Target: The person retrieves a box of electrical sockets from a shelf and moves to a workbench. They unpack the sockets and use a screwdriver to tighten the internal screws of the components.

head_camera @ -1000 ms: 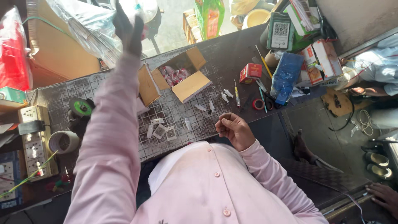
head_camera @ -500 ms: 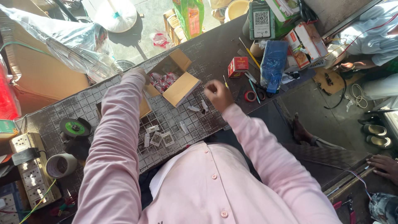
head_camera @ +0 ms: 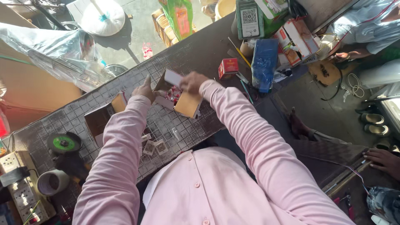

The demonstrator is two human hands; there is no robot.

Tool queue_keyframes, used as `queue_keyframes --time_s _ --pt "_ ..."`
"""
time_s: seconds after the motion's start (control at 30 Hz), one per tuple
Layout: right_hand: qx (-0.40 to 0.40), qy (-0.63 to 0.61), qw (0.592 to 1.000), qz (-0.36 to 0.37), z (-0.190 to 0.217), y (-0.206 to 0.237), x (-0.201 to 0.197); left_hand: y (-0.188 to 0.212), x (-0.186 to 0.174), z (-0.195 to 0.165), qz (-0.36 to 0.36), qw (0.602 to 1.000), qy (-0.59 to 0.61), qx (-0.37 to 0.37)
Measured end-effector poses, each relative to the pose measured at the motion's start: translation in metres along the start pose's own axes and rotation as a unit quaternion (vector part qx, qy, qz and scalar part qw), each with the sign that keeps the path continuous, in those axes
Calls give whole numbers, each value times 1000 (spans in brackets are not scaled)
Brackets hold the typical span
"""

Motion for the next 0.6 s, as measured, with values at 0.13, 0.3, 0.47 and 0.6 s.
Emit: queue_keyframes --time_s 0.13,0.3,0.47,0.6 --pt "-71 244 957 -142 20 -2 15 1 0 -21 -168 974 -106 111" --pt "-24 -86 965 -248 -44 -1 11 2 16 -27 -111 984 -54 132" --pt "-126 -404 857 -295 -69 4 18 5 28 -11 -77 990 92 78" --pt "-145 -236 904 -327 2 -16 15 6 52 -6 -72 980 182 32"
Point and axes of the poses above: each hand's wrist, its own y-axis away from the middle knuckle, its own x-axis out of the palm, z = x × y, the point moved 4 cm from there along -y, towards the middle knuckle, and after that the axes turned 12 degrees about z, right-handed, at the moved point
